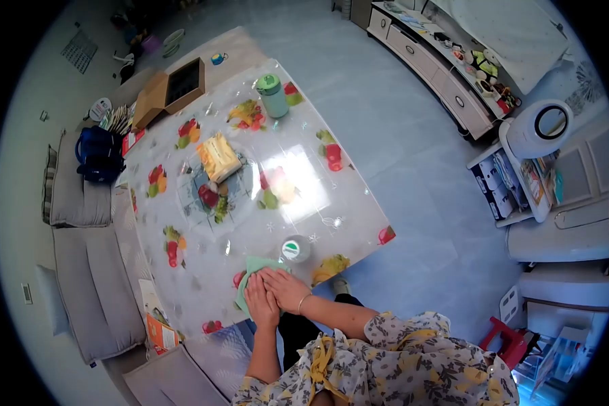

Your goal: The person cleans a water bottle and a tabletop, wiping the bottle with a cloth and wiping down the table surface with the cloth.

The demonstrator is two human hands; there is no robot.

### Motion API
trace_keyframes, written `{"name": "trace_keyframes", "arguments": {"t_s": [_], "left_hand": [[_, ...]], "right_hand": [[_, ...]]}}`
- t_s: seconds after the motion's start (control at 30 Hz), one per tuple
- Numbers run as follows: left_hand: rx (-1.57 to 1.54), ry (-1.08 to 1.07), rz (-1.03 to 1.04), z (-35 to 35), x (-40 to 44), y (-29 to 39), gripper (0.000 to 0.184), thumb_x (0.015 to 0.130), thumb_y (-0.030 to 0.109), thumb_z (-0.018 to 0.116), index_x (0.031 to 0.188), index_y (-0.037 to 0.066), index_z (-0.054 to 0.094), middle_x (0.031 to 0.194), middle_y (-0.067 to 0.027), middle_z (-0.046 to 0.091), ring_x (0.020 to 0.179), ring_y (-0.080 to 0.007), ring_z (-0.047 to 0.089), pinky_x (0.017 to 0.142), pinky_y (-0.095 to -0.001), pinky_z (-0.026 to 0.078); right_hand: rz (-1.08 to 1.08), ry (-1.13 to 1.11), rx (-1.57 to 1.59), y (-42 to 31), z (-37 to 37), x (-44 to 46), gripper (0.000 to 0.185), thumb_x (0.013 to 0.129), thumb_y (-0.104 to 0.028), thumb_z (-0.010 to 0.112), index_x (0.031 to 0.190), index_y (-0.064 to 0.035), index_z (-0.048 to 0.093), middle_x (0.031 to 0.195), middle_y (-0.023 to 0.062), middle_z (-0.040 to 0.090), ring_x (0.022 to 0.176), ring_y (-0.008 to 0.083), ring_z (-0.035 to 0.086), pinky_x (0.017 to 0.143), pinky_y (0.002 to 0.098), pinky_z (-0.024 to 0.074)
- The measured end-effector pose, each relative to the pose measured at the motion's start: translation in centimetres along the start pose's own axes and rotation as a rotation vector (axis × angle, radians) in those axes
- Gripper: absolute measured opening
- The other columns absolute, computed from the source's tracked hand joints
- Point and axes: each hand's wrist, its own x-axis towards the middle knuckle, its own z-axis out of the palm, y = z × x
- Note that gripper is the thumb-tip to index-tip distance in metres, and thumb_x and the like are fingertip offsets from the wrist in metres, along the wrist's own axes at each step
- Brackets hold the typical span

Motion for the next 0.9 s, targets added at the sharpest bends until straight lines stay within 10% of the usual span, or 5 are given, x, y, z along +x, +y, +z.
{"name": "trace_keyframes", "arguments": {"t_s": [0.57, 0.9], "left_hand": [[0.024, -0.134, 0.262, -8.3, 14.1, -15.6, 0.053, 0.099, 0.028, 0.045, 0.147, 0.008, 0.044, 0.154, -0.0117, 0.041, 0.144, -0.0288, 0.035, 0.119, -0.0501, 0.021], [0.049, -0.186, 0.293, -7.7, 8.1, -15.5, 0.059, 0.1, 0.034, 0.042, 0.152, 0.007, 0.036, 0.156, -0.0176, 0.036, 0.146, -0.0342, 0.03, 0.119, -0.0531, 0.015]], "right_hand": [[0.325, 0.16, -0.034, -6.2, 2.3, 19.2, 0.058, 0.097, -0.028, 0.038, 0.15, -0.0039, 0.039, 0.159, 0.012, 0.032, 0.15, 0.0272, 0.022, 0.122, 0.0436, 0.0159], [0.309, 0.158, -0.01, -8.8, 2.9, 14.1, 0.059, 0.097, -0.029, 0.04, 0.151, -0.0036, 0.038, 0.158, 0.012, 0.036, 0.15, 0.0259, 0.023, 0.122, 0.0429, 0.0167]]}}
